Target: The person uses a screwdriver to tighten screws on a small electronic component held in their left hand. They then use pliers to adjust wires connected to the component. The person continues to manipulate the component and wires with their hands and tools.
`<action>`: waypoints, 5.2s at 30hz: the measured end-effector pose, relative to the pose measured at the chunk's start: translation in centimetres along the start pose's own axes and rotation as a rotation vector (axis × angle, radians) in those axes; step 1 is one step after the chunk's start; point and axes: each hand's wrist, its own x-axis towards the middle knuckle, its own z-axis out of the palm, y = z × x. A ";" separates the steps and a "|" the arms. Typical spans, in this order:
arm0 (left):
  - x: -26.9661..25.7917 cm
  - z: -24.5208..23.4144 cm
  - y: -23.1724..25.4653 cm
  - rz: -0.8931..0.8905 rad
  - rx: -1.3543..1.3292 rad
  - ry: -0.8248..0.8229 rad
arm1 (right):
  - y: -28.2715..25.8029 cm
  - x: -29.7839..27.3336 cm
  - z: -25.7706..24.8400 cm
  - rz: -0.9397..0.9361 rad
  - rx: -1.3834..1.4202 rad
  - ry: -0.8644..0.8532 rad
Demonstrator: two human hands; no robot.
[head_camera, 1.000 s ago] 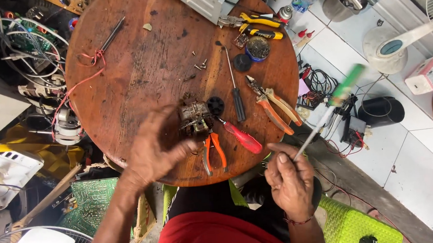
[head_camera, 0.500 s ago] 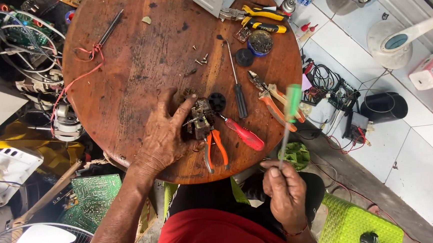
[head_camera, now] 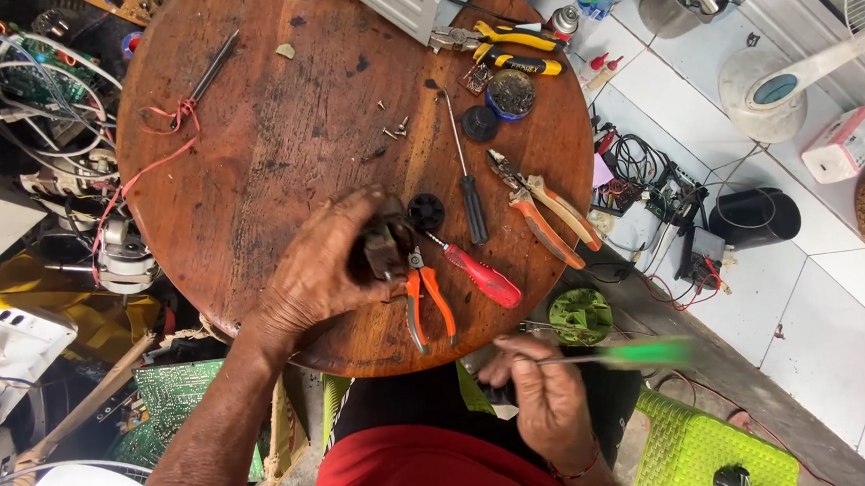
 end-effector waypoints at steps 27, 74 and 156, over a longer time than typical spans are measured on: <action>1.4 -5.4 6.1 -0.955 -0.433 -0.401 | 1.2 4.4 5.2 0.200 0.075 -0.177; -9.2 -4.1 13.0 -0.208 -0.650 0.754 | -5.7 6.0 5.6 -0.179 -0.231 -0.304; -7.3 4.5 4.5 -0.112 -0.250 0.929 | -0.2 13.5 8.1 -0.272 -0.449 -0.262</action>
